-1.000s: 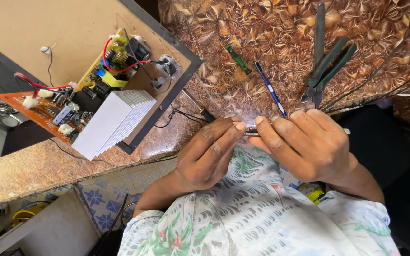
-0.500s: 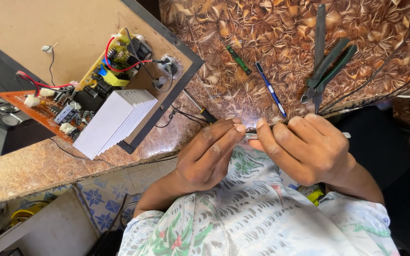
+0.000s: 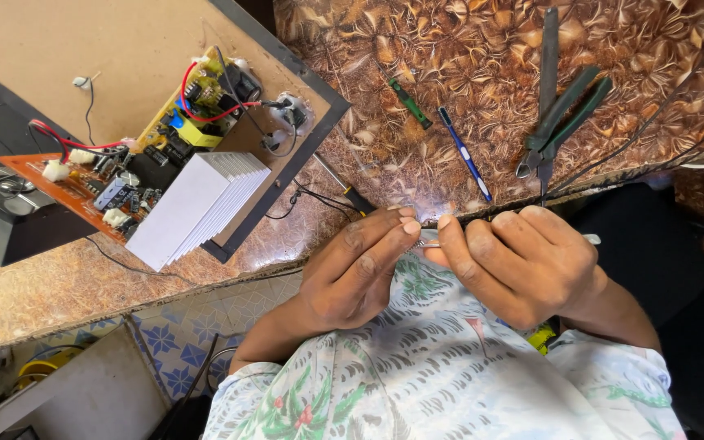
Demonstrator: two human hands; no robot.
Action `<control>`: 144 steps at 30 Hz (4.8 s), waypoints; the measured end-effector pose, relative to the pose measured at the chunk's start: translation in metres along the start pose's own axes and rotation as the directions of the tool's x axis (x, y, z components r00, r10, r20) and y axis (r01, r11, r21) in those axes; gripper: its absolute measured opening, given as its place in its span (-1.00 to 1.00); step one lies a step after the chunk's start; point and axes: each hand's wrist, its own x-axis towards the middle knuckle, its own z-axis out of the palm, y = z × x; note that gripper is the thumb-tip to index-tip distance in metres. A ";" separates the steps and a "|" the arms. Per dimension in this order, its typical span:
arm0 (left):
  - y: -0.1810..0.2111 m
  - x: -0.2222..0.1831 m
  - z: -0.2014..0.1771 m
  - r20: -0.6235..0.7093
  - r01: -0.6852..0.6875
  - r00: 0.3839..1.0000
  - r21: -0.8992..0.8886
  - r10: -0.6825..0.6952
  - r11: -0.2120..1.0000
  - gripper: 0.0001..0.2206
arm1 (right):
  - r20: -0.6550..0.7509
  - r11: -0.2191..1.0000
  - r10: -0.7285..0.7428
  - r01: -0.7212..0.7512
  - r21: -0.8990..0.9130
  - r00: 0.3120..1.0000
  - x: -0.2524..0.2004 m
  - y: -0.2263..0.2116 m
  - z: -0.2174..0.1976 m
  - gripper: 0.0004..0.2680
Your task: The person is reassembling the internal electronics of a speaker by connecting wires to the circuit board and placing it into the housing.
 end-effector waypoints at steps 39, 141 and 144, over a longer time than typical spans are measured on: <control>-0.010 0.010 0.016 -0.259 0.004 0.966 -0.064 -0.021 0.998 -0.88 | 0.326 0.730 0.555 -0.636 0.252 0.766 -0.098 -0.034 0.265 -0.85; -0.050 -0.090 0.003 -0.761 -0.343 0.083 -0.628 -0.644 0.698 -0.36 | -0.307 0.578 0.113 0.189 0.794 0.945 0.025 -0.026 0.040 -0.81; -0.067 -0.137 0.008 -0.657 -0.515 0.475 -0.747 -0.586 0.420 -0.21 | -0.154 0.614 -0.003 0.124 0.780 0.988 0.033 -0.024 0.025 -0.80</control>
